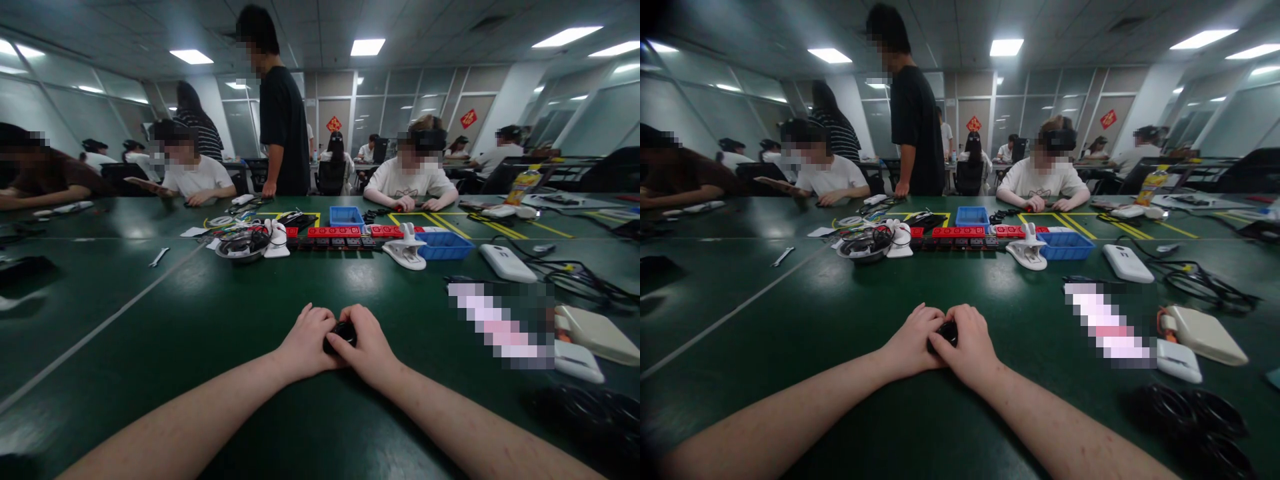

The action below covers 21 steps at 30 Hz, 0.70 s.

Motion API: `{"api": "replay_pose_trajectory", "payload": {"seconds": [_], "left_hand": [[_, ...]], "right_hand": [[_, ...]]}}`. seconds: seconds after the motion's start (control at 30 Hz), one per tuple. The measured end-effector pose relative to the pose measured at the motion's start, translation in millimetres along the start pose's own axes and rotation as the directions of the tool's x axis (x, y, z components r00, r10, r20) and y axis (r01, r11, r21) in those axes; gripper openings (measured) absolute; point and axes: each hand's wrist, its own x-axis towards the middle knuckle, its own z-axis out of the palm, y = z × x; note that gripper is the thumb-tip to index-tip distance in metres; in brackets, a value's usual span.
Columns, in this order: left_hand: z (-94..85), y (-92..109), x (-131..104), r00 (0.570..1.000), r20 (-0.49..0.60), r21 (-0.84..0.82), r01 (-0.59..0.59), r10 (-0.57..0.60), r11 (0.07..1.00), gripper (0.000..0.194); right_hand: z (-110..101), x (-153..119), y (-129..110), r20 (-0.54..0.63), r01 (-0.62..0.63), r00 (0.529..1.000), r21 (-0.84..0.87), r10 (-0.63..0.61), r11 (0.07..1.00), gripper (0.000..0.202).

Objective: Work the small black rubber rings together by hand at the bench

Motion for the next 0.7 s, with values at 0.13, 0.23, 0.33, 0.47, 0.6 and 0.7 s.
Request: {"api": "replay_pose_trajectory", "payload": {"seconds": [0.13, 0.23, 0.33, 0.47, 0.6, 0.7], "left_hand": [[-1.9, 0, 1, 1.000, -0.007, -0.027, -0.008, 0.008, 1.000, 0.044], [-2.8, -1, 1, 1.000, -0.004, -0.047, -0.025, 0.024, 0.999, 0.042], [-2.6, -2, 1, 0.999, -0.001, -0.055, -0.034, 0.034, 0.998, 0.042], [-1.9, -6, 2, 1.000, -0.003, -0.066, -0.023, 0.023, 0.998, 0.044], [-4.9, -11, 4, 0.997, 0.036, -0.113, -0.067, 0.071, 0.991, 0.042], [-7.5, -15, 6, 0.993, 0.065, -0.143, -0.087, 0.096, 0.986, 0.037]], "right_hand": [[-1, 1, -1, 0.013, -0.005, 1.000, -0.004, 0.005, 1.000, 0.017], [-2, 1, -2, 0.020, 0.018, 1.000, -0.013, -0.017, 1.000, 0.015], [-4, 2, -3, 0.019, 0.058, 0.998, -0.013, -0.057, 0.998, 0.013], [-6, 0, -4, 0.003, 0.093, 0.996, -0.016, -0.093, 0.996, 0.013], [-8, -1, -5, 0.024, 0.147, 0.989, -0.026, -0.147, 0.989, 0.015], [-11, -1, -5, 0.052, 0.234, 0.970, 0.033, -0.236, 0.972, 0.023]]}}
